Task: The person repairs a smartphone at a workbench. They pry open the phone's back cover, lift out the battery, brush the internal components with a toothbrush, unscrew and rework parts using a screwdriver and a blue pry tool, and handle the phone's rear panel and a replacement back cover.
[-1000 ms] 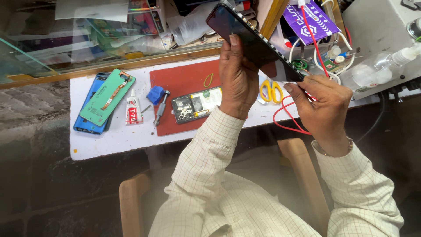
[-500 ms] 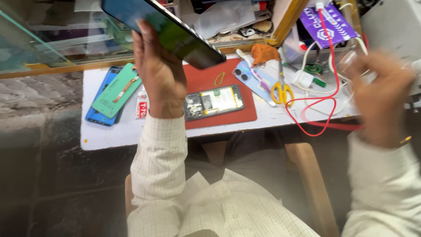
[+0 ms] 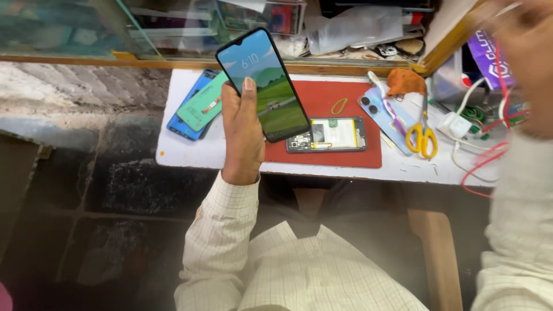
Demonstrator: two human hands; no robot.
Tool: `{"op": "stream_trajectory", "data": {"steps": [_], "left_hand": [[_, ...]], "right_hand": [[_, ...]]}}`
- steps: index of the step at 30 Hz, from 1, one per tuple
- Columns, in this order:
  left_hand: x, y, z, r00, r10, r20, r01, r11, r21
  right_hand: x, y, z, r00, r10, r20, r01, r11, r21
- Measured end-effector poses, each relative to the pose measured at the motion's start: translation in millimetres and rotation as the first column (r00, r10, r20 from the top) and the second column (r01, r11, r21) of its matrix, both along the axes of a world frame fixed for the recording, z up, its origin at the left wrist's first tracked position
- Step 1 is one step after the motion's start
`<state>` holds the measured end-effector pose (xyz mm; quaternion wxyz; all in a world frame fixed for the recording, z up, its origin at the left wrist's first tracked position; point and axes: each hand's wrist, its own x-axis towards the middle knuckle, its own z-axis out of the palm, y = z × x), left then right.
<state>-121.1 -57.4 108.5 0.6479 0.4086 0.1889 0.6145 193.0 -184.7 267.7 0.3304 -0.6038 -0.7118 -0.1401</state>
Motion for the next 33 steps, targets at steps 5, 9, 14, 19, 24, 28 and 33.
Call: {"op": "stream_trajectory", "data": {"steps": [5,9,14,19,24,28,33], "left_hand": [[-17,-1,-10,0.991,0.11,-0.073,-0.11,0.994,0.008],[-35,-5,-13,0.983,0.157,-0.095,-0.16,0.987,-0.021],[-66,-7,-13,0.969,0.214,-0.119,-0.221,0.974,-0.044],[-94,-7,-13,0.961,0.244,-0.134,-0.254,0.965,-0.067],[-113,-7,-16,0.946,0.277,-0.168,-0.288,0.957,-0.042],[-142,-17,-16,0.968,0.232,-0.097,-0.24,0.967,-0.09],[-225,-48,-9,0.971,0.229,0.071,-0.215,0.962,-0.166]], "right_hand": [[-96,45,-83,0.786,0.142,-0.602,-0.452,0.796,-0.403],[-167,76,-119,0.703,0.135,-0.698,-0.55,0.726,-0.414],[-207,96,-137,0.391,0.066,-0.918,-0.75,0.6,-0.277],[-232,104,-150,0.393,0.066,-0.917,-0.752,0.597,-0.279],[-252,108,-156,0.407,0.143,-0.902,-0.764,0.594,-0.251],[-274,103,-153,0.4,0.189,-0.897,-0.773,0.596,-0.219],[-329,81,-148,0.186,0.161,-0.969,-0.869,0.488,-0.086]]}}
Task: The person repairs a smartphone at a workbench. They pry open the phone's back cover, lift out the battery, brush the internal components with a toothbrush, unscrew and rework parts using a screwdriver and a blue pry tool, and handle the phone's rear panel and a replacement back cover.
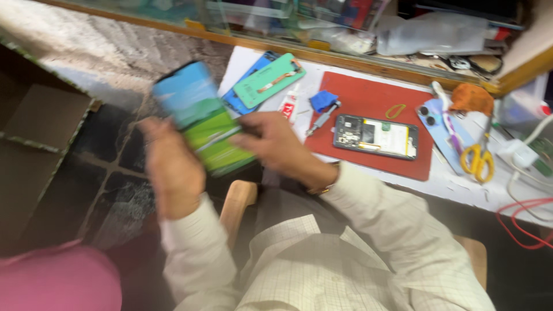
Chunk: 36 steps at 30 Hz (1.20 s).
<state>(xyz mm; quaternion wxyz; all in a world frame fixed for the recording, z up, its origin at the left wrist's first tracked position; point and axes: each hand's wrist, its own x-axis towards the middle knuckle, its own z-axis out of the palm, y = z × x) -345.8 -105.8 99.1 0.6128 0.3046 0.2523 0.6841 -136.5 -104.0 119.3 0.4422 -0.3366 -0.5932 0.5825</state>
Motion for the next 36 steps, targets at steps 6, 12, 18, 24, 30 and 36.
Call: {"op": "stream_trajectory", "data": {"steps": [6,12,18,24,30,36], "left_hand": [[-59,-28,-54,0.995,-0.102,0.0,0.102,0.994,-0.024],[-49,-19,-107,0.905,-0.415,-0.09,0.365,0.869,-0.335],[8,-57,-75,0.858,-0.513,0.039,0.493,0.798,-0.348],[39,-64,-45,0.826,-0.56,-0.067,0.469,0.748,-0.469],[39,-69,-43,0.819,-0.565,-0.099,0.476,0.766,-0.432],[33,-68,-52,0.818,-0.569,-0.084,0.49,0.766,-0.416]], "right_hand": [[-81,-34,7,0.984,0.102,-0.146,-0.108,0.994,-0.031],[-134,-65,19,0.988,0.099,-0.121,-0.093,0.994,0.052],[-152,-86,28,0.993,0.113,0.034,-0.115,0.992,0.056],[-165,-92,31,0.986,0.127,0.111,-0.136,0.988,0.079],[-176,-95,31,0.984,0.139,0.111,-0.149,0.985,0.087],[-182,-97,31,0.979,0.132,0.157,-0.145,0.987,0.074]]}}
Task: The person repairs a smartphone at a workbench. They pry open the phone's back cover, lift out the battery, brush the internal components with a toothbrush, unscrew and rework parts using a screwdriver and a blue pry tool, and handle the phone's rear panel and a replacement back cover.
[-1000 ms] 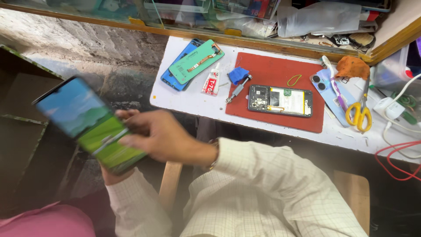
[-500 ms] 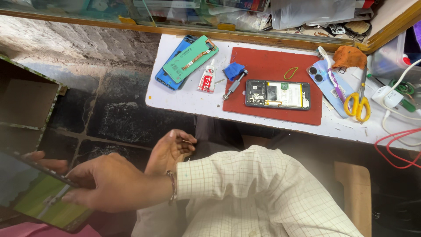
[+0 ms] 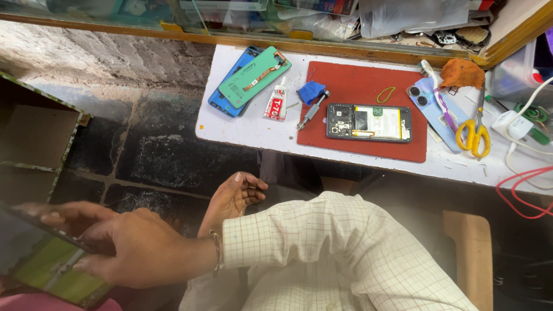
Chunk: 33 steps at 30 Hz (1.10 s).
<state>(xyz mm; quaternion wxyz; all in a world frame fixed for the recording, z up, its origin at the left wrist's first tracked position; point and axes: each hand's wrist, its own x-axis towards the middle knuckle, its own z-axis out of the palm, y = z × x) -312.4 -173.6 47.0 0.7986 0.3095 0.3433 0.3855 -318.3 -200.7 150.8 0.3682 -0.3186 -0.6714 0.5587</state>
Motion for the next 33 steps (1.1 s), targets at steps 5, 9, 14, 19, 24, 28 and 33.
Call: {"op": "stream_trajectory", "data": {"steps": [5,9,14,19,24,28,33], "left_hand": [[-3,-1,-4,1.0,0.001,-0.002,-0.001,1.0,0.001],[-5,0,-7,1.0,-0.006,0.004,0.006,1.0,-0.023],[-6,5,-14,0.995,-0.086,0.04,0.088,0.996,-0.032],[-1,5,-31,1.0,-0.019,0.016,0.019,1.0,-0.001],[34,21,-47,0.974,0.063,-0.219,-0.03,0.988,0.149],[63,24,-31,0.907,0.169,-0.385,0.028,0.889,0.457],[117,47,-4,0.675,0.47,-0.569,0.214,0.614,0.76]], "right_hand": [[-17,3,-12,0.996,-0.079,-0.031,0.08,0.996,0.038],[-33,10,-23,0.994,-0.091,-0.066,0.094,0.994,0.046],[-39,21,-18,0.983,0.013,-0.181,-0.026,0.998,-0.065],[13,11,-22,0.986,-0.023,-0.163,0.042,0.992,0.119],[173,17,-46,0.982,-0.168,-0.086,0.186,0.94,0.286],[341,54,-52,0.808,-0.587,0.056,0.504,0.737,0.451],[467,77,-67,0.475,-0.773,0.421,0.356,0.606,0.711]]}}
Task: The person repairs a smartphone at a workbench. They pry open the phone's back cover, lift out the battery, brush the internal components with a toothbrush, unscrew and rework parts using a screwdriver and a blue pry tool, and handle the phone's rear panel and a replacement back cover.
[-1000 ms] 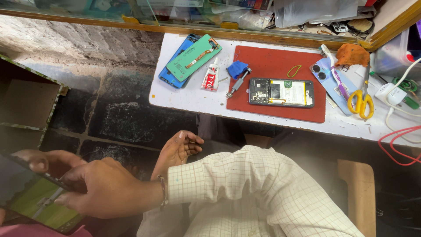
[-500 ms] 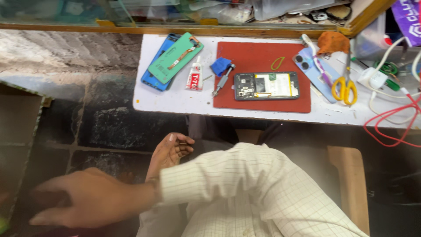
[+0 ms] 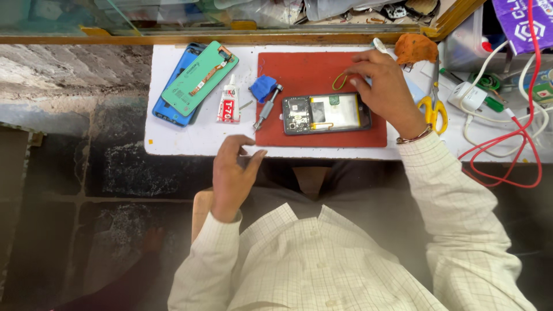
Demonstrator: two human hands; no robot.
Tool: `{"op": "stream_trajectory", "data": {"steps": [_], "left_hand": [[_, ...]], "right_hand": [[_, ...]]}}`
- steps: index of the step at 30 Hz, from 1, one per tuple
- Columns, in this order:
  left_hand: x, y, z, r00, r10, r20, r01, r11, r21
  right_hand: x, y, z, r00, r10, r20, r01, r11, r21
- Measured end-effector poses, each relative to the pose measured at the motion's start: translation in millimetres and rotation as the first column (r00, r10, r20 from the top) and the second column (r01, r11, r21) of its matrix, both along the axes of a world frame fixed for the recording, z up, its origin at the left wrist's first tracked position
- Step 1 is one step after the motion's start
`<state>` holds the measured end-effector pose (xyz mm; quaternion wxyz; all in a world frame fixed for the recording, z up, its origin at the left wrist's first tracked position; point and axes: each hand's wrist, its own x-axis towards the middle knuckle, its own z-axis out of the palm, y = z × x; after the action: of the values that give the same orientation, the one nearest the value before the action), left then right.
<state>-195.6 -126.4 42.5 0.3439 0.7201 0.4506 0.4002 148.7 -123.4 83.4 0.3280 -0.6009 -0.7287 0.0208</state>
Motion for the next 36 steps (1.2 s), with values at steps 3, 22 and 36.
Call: {"op": "stream_trajectory", "data": {"steps": [3,22,36], "left_hand": [[25,19,7,0.992,0.046,-0.12,-0.021,0.979,0.202],[76,92,1,0.919,0.09,-0.384,0.06,0.931,0.361],[93,138,-5,0.883,0.134,-0.45,0.097,0.886,0.454]], "right_hand": [[21,1,-16,0.997,0.04,0.073,-0.04,0.999,-0.003],[43,0,-21,0.997,0.073,-0.017,-0.072,0.996,0.047],[108,-10,-34,0.914,-0.404,0.035,0.399,0.912,0.094]]}}
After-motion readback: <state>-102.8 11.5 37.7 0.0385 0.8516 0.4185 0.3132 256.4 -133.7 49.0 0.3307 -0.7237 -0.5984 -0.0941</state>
